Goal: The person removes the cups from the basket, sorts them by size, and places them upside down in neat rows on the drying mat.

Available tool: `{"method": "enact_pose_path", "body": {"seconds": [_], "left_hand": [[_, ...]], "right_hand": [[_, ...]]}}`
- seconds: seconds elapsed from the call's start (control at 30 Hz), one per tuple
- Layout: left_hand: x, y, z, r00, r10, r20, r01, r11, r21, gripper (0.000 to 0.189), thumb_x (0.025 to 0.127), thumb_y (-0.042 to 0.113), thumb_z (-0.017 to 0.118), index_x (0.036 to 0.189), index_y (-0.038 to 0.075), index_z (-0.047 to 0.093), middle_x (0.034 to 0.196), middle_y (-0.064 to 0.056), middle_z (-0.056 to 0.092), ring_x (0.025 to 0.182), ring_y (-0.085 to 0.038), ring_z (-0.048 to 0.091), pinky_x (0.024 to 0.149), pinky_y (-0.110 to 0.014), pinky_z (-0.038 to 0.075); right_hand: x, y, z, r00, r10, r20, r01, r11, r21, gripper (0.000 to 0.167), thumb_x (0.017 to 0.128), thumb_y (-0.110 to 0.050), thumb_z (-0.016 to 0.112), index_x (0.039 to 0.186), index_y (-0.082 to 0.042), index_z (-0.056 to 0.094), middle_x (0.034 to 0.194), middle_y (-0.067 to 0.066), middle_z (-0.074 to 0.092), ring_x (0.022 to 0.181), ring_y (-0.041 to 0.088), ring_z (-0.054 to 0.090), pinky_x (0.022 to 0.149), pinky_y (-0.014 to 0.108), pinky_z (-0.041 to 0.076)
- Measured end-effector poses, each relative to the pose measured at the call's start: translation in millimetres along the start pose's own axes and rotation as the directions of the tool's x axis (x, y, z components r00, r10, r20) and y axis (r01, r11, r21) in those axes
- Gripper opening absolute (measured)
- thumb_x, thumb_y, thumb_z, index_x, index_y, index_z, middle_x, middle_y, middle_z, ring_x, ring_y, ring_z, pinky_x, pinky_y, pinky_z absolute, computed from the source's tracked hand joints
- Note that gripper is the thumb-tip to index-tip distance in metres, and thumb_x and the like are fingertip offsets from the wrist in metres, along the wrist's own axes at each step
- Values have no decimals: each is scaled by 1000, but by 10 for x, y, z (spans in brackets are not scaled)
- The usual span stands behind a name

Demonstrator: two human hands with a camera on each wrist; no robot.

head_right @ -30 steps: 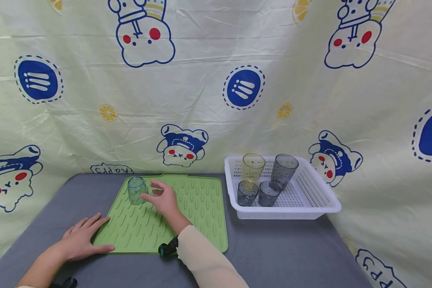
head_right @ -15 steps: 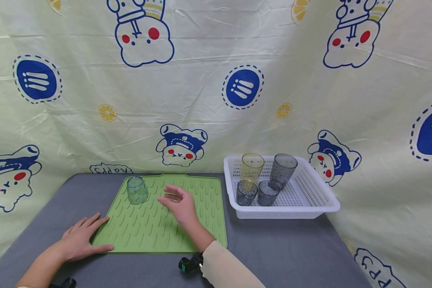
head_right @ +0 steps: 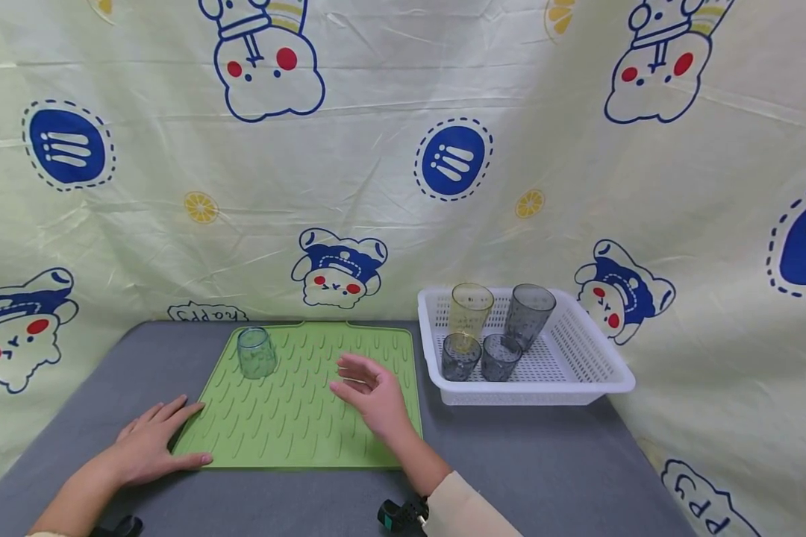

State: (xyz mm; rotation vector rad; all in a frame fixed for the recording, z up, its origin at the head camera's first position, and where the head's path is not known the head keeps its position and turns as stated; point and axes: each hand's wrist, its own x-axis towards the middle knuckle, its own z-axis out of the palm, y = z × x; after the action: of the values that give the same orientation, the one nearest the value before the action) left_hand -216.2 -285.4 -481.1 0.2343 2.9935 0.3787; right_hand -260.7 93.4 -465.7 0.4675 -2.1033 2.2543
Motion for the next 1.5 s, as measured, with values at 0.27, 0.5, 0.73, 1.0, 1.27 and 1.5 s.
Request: {"method": "enact_pose_path", "body": {"seconds": [0.27, 0.5, 0.73, 1.0, 1.27, 1.5], "left_hand": [[-2, -17, 5, 1000, 0, -4, 0, 1000, -1, 103, 77, 78, 69, 153, 11, 47, 158, -32, 36, 140, -66, 31, 102, -84, 28], [-19, -2, -9, 1000, 7, -6, -7, 1000, -11, 104, 77, 78, 69, 153, 11, 47, 158, -32, 35, 140, -65, 31, 102, -84, 28], [-17, -8, -2, 1000, 11, -6, -11, 1000, -3, 104, 77, 78, 69, 153, 12, 47, 159, -32, 36, 140, -65, 31, 102, -84, 28], [-6, -16, 13, 1000, 9, -2, -9, 1000, -4, 104, 77, 78, 68, 153, 11, 46, 159, -32, 35, 140, -65, 31, 102, -84, 28], [-5, -13, 15, 1000, 4, 0, -4, 1000, -4, 103, 77, 78, 68, 154, 12, 46, 159, -31, 35, 141, -65, 30, 102, -85, 27], [-11, -14, 15, 1000, 10, -8, -10, 1000, -1, 103, 77, 78, 68, 153, 12, 47, 159, -30, 36, 141, -64, 31, 102, -84, 28]], "right_hand": [[-199, -98, -298, 991, -107, 75, 109, 994, -20, 56, 89, -3, 78, 139, 9, 55, 134, 19, 66, 122, 25, 68, 98, 29, 58], [-336, -226, -554, 971, -199, 129, 204, 979, -22, 49, 91, 1, 74, 136, 10, 57, 134, 19, 67, 120, 20, 69, 98, 31, 58], [-400, -372, -875, 963, -245, 114, 253, 966, -59, 43, 92, 4, 71, 133, 9, 58, 129, 9, 71, 117, 16, 70, 96, 29, 59], [-394, -578, -1265, 948, -317, 41, 319, 936, -149, 40, 90, 9, 71, 128, 13, 59, 122, 7, 74, 110, 15, 72, 89, 25, 60], [-329, -737, -1650, 950, -298, -90, 254, 910, -328, 35, 93, 2, 71, 126, 9, 63, 118, -6, 75, 106, 6, 72, 89, 17, 58], [-209, -836, -1965, 949, -275, -155, 167, 855, -491, 35, 95, -11, 74, 127, 1, 66, 115, -11, 74, 102, -2, 70, 86, 13, 56]]}}
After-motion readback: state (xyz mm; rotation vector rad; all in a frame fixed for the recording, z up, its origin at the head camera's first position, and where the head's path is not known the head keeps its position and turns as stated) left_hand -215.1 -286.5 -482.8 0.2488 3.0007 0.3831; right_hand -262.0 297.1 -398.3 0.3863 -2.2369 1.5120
